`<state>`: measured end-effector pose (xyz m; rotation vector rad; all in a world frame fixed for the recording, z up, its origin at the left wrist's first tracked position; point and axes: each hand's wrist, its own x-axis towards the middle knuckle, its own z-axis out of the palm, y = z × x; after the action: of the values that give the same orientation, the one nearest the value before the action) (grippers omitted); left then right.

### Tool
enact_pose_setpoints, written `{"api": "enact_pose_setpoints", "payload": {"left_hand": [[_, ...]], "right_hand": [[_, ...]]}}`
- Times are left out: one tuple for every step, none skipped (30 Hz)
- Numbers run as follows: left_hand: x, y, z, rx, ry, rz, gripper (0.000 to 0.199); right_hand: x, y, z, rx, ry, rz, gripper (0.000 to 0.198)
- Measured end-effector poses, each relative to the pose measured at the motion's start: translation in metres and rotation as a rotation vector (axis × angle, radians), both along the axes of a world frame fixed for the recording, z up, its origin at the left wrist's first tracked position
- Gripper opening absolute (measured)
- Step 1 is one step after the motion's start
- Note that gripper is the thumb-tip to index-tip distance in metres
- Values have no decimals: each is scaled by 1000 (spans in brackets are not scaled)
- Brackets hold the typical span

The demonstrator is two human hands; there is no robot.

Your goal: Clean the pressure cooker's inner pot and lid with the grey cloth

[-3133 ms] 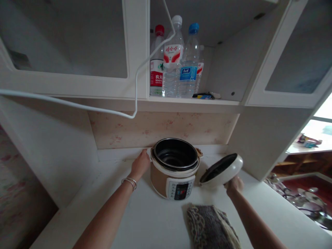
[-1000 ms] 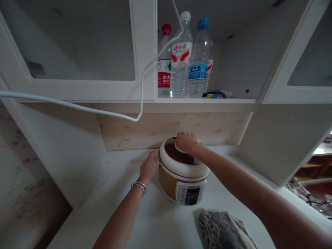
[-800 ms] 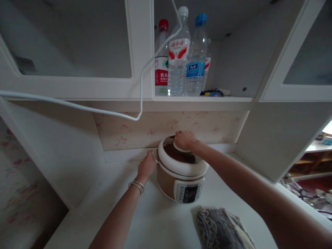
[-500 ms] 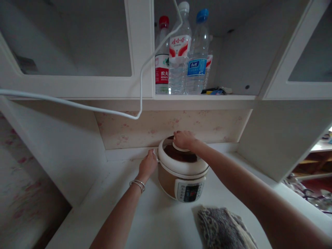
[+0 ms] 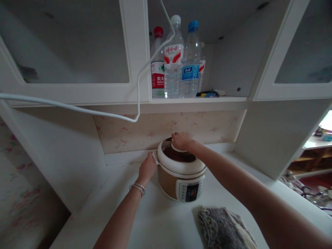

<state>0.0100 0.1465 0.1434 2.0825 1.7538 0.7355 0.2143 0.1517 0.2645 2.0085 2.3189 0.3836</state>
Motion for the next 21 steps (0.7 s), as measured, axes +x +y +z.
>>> {"api": "enact_pose_setpoints", "payload": {"left_hand": [[0, 0, 0, 1, -3, 2, 42], [1, 0, -1, 1, -6, 3, 42], [1, 1, -1, 0, -9, 3, 42], [1, 1, -1, -1, -12, 2, 42], [1, 2, -1, -2, -14, -1, 42], [1, 2, -1, -1, -15, -5, 42], [1, 3, 0, 1, -16, -11, 42], [0, 3, 0, 5, -16, -17, 42], [0, 3, 0, 8, -15, -21, 42], [0, 3, 1, 11, -15, -24, 42], [0, 3, 1, 12, -13, -26, 42], [-1, 3, 1, 12, -12, -28, 42], [-1, 3, 2, 10, -9, -29, 42], [-1, 3, 2, 7, -7, -28, 42], [-1, 3, 2, 6, -5, -27, 42], [-1, 3, 2, 5, -3, -25, 43], [-1, 3, 2, 4, -2, -22, 43], [-1, 3, 1, 4, -3, -19, 43], [-1, 3, 1, 3, -5, -18, 43], [-1, 3, 1, 2, -7, -18, 43], [-1, 2, 1, 0, -10, -19, 43]], "right_hand": [[-2, 2, -2, 7, -1, -33, 45], [-3, 4, -5, 16, -3, -60, 45], [-3, 5, -6, 25, -7, -78, 45], [-2, 6, -7, 29, -12, -81, 44], [-1, 7, -8, 33, -18, -71, 42], [0, 7, -7, 34, -25, -49, 41], [2, 6, -6, 34, -31, -17, 39], [5, 5, -5, 34, -38, 21, 37], [7, 4, -3, 34, -45, 64, 36], [10, 2, -2, 36, -51, 109, 36], [13, 1, 0, 38, -57, 155, 36], [15, -1, 1, 41, -63, 200, 37], [17, -2, 1, 44, -68, 241, 37], [19, -3, 1, 49, -72, 276, 37], [20, -4, 1, 56, -74, 303, 37], [21, -5, 0, 67, -74, 321, 38], [21, -5, -1, 83, -72, 331, 39], [21, -7, -1, 103, -68, 335, 40], [21, -8, -2, 128, -60, 336, 41], [20, -11, -2, 158, -50, 335, 43], [19, -15, -2, 190, -37, 333, 45]]}}
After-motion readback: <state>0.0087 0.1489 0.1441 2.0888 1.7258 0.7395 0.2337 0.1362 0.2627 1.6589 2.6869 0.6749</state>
